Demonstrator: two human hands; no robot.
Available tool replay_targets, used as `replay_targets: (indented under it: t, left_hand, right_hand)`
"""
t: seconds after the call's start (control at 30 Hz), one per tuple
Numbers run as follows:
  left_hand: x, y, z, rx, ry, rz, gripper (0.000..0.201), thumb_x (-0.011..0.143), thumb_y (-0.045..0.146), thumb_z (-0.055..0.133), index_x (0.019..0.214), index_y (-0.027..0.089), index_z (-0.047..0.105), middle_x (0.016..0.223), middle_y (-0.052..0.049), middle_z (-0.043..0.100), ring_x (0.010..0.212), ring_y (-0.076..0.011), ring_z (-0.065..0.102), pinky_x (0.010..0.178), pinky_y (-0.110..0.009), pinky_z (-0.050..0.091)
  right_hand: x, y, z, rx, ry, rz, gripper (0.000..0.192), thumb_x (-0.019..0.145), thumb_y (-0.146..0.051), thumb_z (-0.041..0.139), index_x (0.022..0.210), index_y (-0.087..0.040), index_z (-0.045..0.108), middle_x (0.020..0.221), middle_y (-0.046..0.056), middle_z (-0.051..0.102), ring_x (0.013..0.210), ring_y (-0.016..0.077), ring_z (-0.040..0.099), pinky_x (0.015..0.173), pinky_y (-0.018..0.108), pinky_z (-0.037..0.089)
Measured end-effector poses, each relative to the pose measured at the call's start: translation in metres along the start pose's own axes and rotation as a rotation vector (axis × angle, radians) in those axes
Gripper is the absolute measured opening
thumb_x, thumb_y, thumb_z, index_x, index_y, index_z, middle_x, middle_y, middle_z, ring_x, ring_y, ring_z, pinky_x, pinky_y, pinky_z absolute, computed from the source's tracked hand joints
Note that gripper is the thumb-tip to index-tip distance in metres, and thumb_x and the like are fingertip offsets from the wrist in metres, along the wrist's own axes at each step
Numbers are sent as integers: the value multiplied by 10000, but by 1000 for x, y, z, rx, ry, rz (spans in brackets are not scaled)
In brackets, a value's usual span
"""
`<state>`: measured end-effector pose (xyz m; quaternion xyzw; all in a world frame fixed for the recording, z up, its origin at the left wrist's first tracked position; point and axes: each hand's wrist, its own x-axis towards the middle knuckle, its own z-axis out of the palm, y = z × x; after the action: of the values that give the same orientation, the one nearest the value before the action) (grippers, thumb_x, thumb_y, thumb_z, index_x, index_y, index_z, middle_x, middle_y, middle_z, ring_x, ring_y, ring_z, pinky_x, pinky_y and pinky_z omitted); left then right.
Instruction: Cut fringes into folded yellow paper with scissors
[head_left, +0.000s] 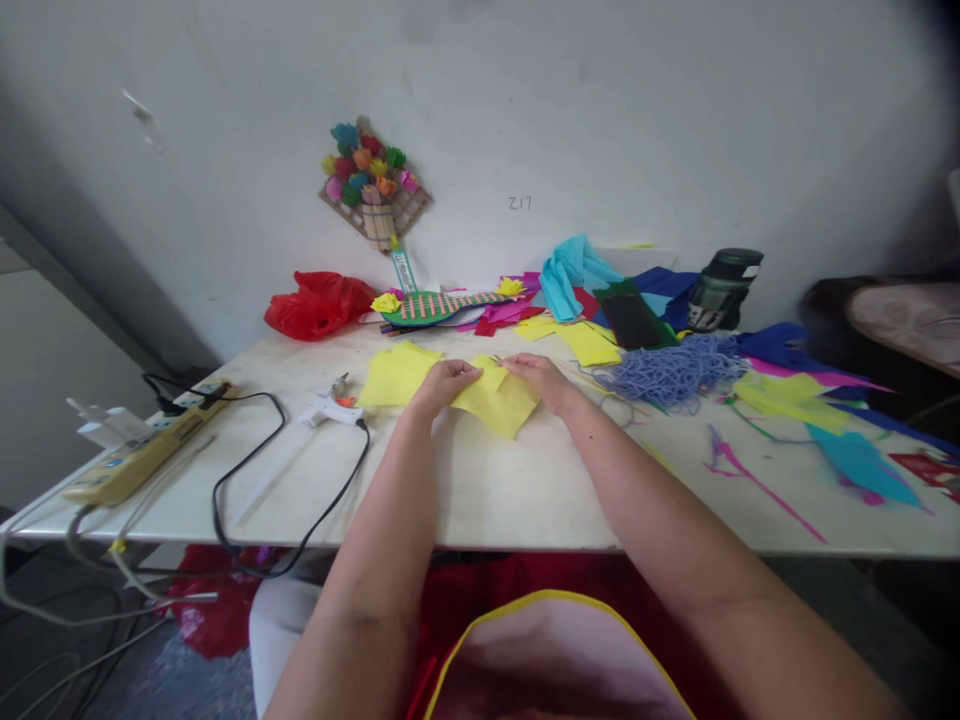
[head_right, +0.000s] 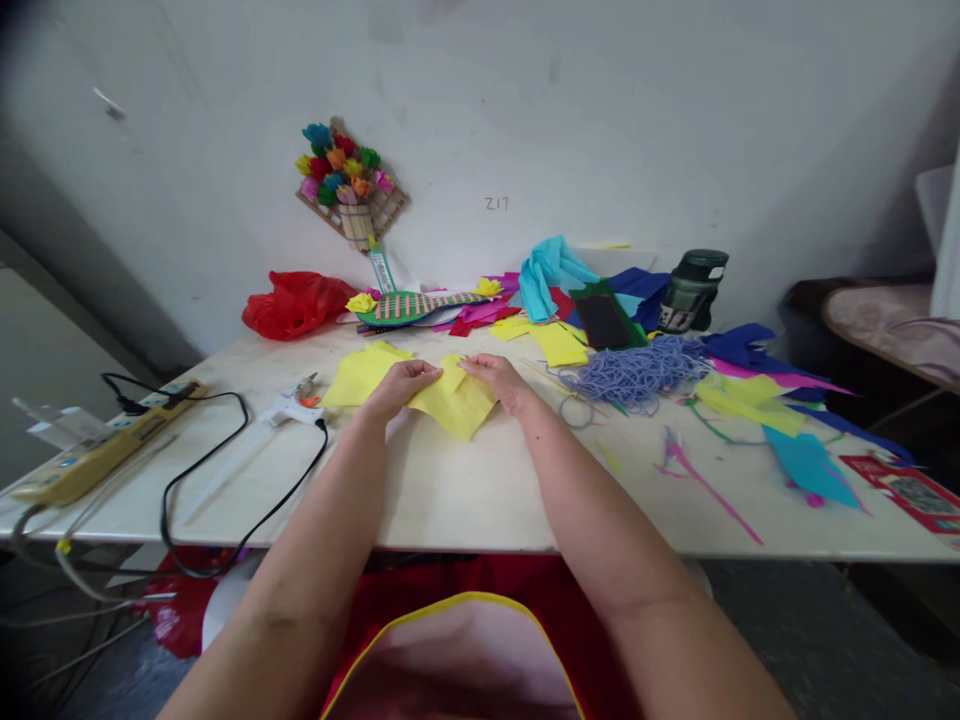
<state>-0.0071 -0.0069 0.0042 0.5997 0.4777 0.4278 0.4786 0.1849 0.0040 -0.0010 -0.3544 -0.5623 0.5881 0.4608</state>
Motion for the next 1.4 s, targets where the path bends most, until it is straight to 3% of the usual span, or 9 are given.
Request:
replay_targets:
  t: [0.1,0.23,0.37,0.5,0.67,0.83,0.97,1.13,1.4]
  left_hand:
    - [0,0,0,11,32,-2,355,568,459,678,706,143,589,595,-7,596,512,-117,534,498,-231,402]
    - [1,-1,1,26,16,-5,362,565,465,676,708,141,603,585,-6,589,515,-122,537,501,-235,398]
    - [4,-5,0,20,75,-2,456,619,554,596,785,132,640,597,-14,596,536,-135,550,514,-239,403]
    - [6,-8,-2,-76,159,4,562,639,610,545,889,117,644,684,-51,631,619,-157,588,551,-241,422]
    - [6,-9,3,-251,38,3,509,573,529,659,878,122,640,782,-91,655,697,-184,615,612,-275,463]
    - [7,-12,10,-361,-13,42,403,549,419,718,837,144,648,767,-74,662,689,-179,617,607,-271,470]
    - [9,-12,12,-406,85,73,368,570,425,703,798,143,642,716,-58,658,641,-165,613,584,-259,462]
    - [14,-13,12,-415,205,121,381,576,452,686,781,139,616,650,-42,638,604,-158,596,566,-257,453]
    - [25,-18,13,-208,333,132,321,632,448,621,742,148,589,545,9,559,501,-115,518,502,-227,416]
  right_hand:
    - [-1,-3,-3,29,-111,-46,395,583,-198,586,976,-212,620,827,12,670,704,156,602,623,259,447]
    - [1,-1,0,-100,-157,-130,447,528,-111,589,956,-230,641,937,-11,650,825,147,580,697,238,441]
    - [4,6,6,-259,-9,-65,182,573,-261,642,732,-174,663,716,-7,638,661,134,558,586,231,425]
    - [5,9,6,-306,174,-41,281,610,-417,617,540,-156,541,484,-40,501,476,95,450,436,207,330]
    - [8,11,2,-262,301,-100,338,627,-471,592,532,-167,481,426,-57,410,447,85,408,403,199,290]
    - [10,12,5,-64,292,-47,309,625,-461,593,589,-166,512,458,-39,475,460,104,464,419,210,352]
    - [8,10,7,54,249,10,247,594,-382,629,624,-157,531,470,-31,516,418,97,471,383,203,347]
    - [8,8,8,17,194,47,174,600,-306,605,636,-143,554,466,-18,537,397,100,494,347,193,343]
    - [11,11,6,62,202,-12,177,632,-310,593,603,-145,533,457,-24,536,367,84,476,332,185,351]
